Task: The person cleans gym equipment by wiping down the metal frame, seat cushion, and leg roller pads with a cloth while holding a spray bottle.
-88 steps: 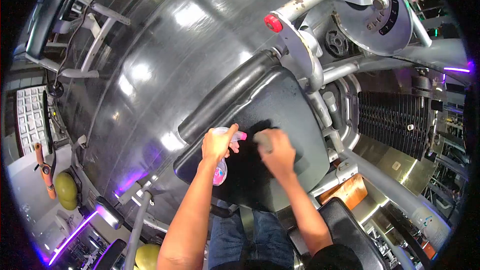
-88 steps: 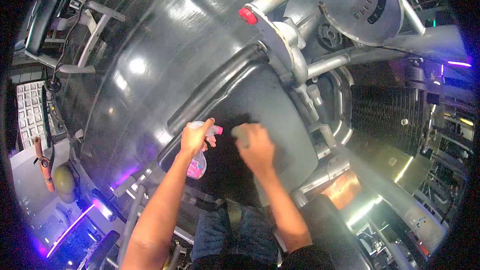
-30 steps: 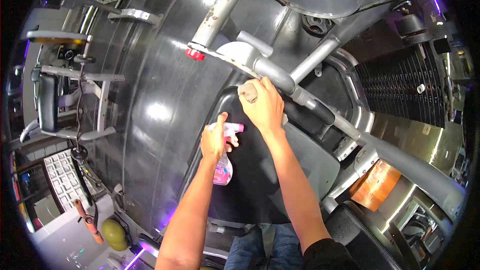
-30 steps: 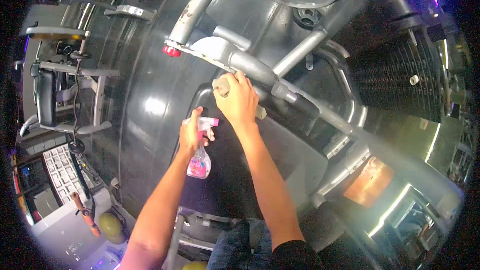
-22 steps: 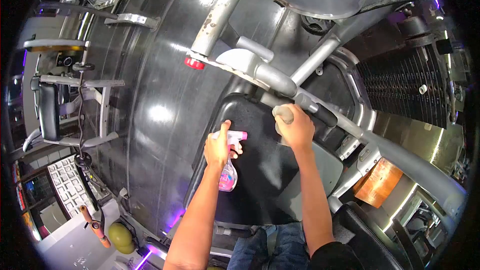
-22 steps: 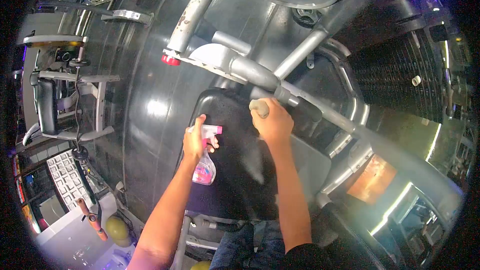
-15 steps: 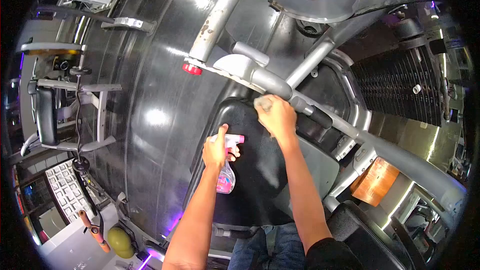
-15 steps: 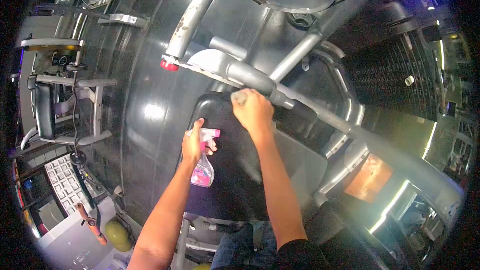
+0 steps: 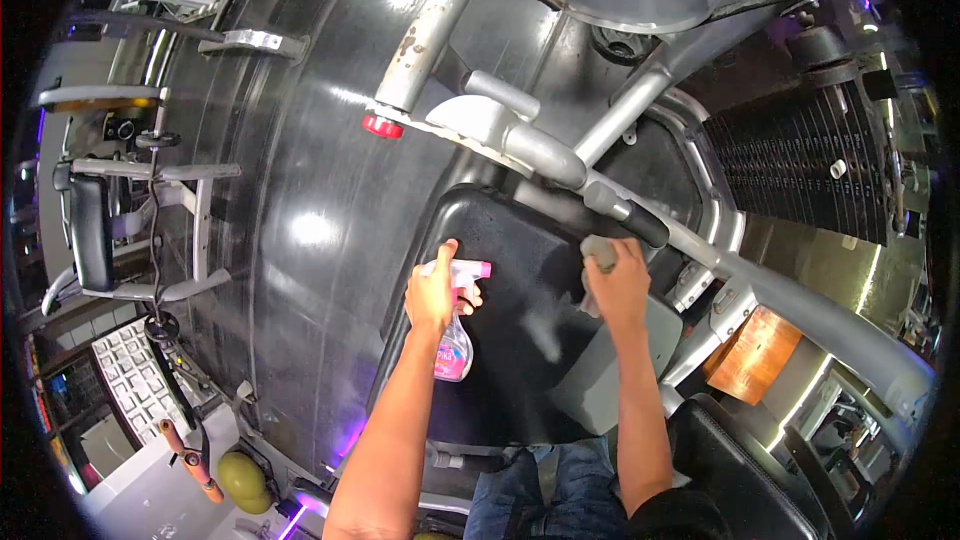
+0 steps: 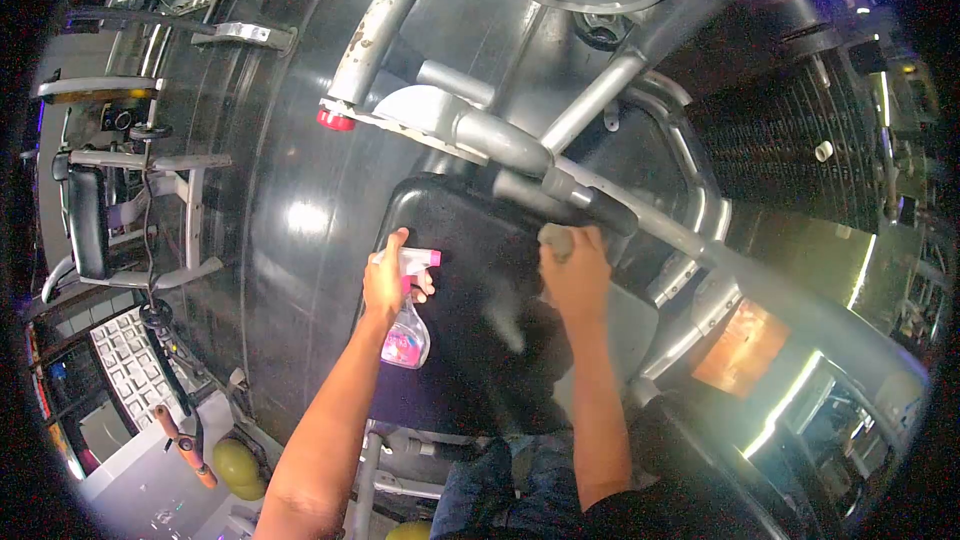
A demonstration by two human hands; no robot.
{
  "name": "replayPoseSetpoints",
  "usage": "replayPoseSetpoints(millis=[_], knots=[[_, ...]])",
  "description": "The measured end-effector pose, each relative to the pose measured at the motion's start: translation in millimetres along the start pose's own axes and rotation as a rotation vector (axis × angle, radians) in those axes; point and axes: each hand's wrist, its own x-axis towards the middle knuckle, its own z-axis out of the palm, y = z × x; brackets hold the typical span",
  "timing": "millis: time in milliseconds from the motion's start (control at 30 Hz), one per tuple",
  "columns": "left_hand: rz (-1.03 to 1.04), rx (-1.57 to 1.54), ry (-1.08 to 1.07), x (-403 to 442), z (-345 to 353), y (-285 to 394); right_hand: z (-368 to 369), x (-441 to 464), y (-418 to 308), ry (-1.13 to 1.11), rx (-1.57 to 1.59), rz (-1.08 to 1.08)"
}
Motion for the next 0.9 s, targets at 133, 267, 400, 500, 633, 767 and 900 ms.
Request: replayPoseSetpoints(millis=[133,267,400,500,633,767,900], knots=[[0.002,-0.009,-0.011,-1.6,1.0,1.1,4.7,7.0,10.4,0.011,-0.031,0.2],[0.031,0.012,0.004,1.5,0.2,-0.7,32.2,34.4,-33.4,-0.032,-0.093,0.199],[0.022,0.012,-0.006,4.1,-1.5,-3.2,40.6,23.4,-44.7,0.049,0.011,0.008],[0.003,-0.006,-0.021,3.2,-1.5,-0.7,38.1,0.2,-32.1,0.152,0.096,-0.198],[0.016,-0.012,-0.021,2.8,-2.2,-2.2,17.0,-31.3,-10.7,-0.003,0.023,-0.365],[0.028,0.005,-0.023,1.0,-1.3,0.9,5.1,-24.8,6.3,-0.057,-0.069,-0.385],[0.029,0.03,-0.013,1.6,-1.3,0.2,25.4,-14.4,-6.5,0.1,-0.005,-0.278]])
